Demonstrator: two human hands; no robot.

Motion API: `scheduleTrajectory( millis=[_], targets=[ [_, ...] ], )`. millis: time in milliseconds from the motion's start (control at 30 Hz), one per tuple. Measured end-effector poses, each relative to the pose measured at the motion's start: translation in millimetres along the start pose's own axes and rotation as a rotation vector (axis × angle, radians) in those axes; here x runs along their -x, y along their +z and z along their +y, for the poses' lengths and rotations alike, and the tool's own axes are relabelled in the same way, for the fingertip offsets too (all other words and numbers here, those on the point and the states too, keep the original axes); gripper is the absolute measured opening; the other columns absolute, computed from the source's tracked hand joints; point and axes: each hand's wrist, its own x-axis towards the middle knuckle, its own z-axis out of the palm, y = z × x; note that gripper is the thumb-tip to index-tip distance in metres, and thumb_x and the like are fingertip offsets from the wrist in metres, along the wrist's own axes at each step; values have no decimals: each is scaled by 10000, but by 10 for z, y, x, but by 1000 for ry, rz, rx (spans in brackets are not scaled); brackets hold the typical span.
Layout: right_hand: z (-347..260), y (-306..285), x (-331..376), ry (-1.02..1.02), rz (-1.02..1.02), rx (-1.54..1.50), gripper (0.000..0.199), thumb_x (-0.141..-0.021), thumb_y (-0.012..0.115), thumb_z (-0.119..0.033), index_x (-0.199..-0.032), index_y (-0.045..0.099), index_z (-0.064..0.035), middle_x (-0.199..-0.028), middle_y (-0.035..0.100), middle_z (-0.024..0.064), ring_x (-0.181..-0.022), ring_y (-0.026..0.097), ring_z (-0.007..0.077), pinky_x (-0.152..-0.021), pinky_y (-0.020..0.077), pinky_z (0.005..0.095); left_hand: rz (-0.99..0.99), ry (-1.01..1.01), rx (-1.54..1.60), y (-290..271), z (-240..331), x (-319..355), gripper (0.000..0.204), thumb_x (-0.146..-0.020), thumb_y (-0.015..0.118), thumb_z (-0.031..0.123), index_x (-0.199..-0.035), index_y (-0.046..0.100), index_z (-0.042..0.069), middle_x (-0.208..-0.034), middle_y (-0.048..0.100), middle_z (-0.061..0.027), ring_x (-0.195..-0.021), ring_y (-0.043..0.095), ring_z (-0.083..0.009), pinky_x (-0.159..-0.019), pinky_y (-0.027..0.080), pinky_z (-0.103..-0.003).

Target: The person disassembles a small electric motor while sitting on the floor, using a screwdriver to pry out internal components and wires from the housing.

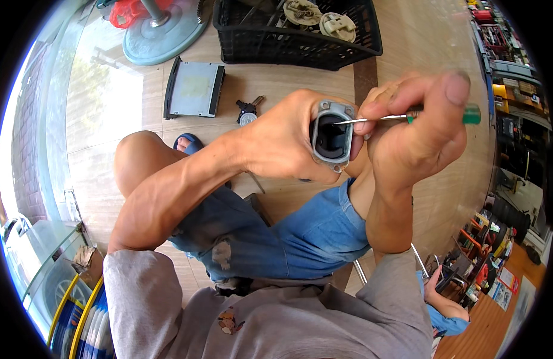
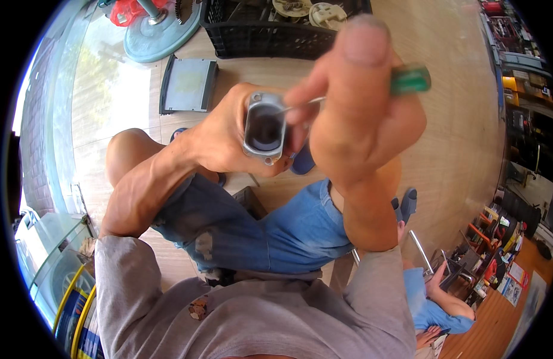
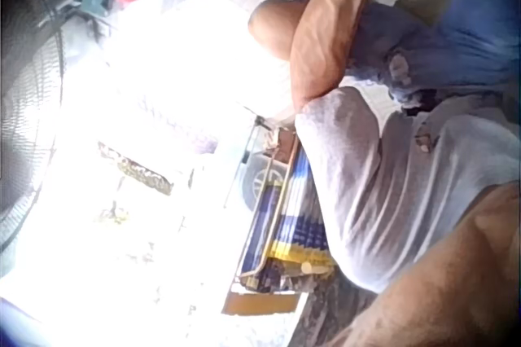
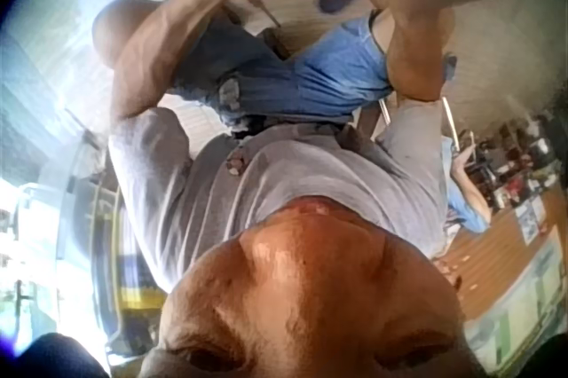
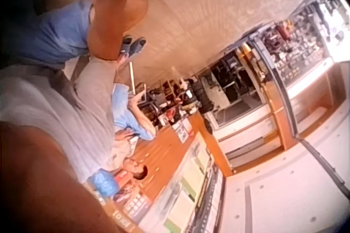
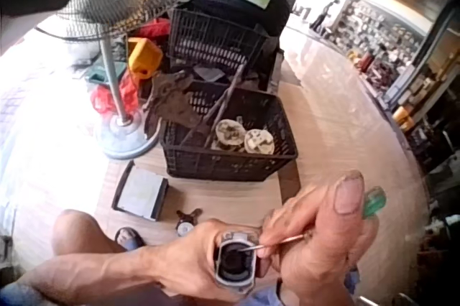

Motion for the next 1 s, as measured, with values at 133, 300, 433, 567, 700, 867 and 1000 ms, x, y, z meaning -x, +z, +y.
scheduleTrajectory(
  millis=[133, 300, 433, 567, 700, 867, 1000],
  targets=[
    [33, -69, 22, -185, -57, 59, 682, -1043, 405, -594, -665, 471, -30, -497, 486, 157, -349, 457, 234, -354, 405, 318, 5, 40, 10, 8, 23, -11, 239, -655, 786, 1, -861, 671, 37, -841, 689, -17, -777, 623, -97, -713, 511, -275],
    [128, -47, 46, -322, 46, -94, 714, -1046, 310, -645, -712, 474, -35, -512, 481, 154, -340, 448, 236, -330, 416, 336, -7, 97, -2, 0, 2, -16, 228, -662, 773, -9, -851, 656, 41, -847, 675, -13, -771, 615, -95, -698, 505, -269],
    [195, -43, 13, -470, 32, -175, 709, -1054, 279, -640, -745, 480, -34, -521, 476, 145, -337, 436, 227, -323, 410, 328, -13, 70, 36, -1, -15, -11, 236, -668, 755, -22, -874, 650, 30, -844, 671, -25, -743, 610, -97, -675, 500, -262],
    [214, -22, 17, -591, -14, -142, 691, -1060, 282, -627, -756, 479, -38, -521, 468, 131, -335, 416, 209, -319, 387, 312, -16, 91, 128, 27, -30, -13, 266, -658, 761, -9, -897, 648, 23, -825, 647, 2, -748, 566, -77, -670, 482, -258],
    [208, 15, 45, -710, -79, -90, 674, -1066, 285, -613, -766, 478, -42, -520, 460, 118, -334, 396, 192, -314, 364, 296, 25, 138, 157, 40, -39, 6, 296, -654, 763, -6, -929, 656, 12, -819, 639, 12, -764, 549, -69, -681, 478, -254],
    [220, 21, 56, -726, -131, -133, 653, -1074, 288, -597, -780, 477, -46, -520, 450, 101, -331, 370, 170, -308, 335, 275, 29, 136, 162, 100, -62, -6, 326, -651, 751, -20, -963, 661, 9, -805, 633, 18, -749, 542, -61, -655, 477, -252],
    [264, 10, -30, -555, -176, -367, 698, -1021, 347, -679, -833, 521, -30, -613, 550, 91, -438, 478, 160, -368, 400, 274, 11, 74, 216, 118, -55, 12, 343, -653, 736, -33, -986, 664, 8, -791, 622, 28, -739, 527, -52, -635, 473, -251]
  ],
)
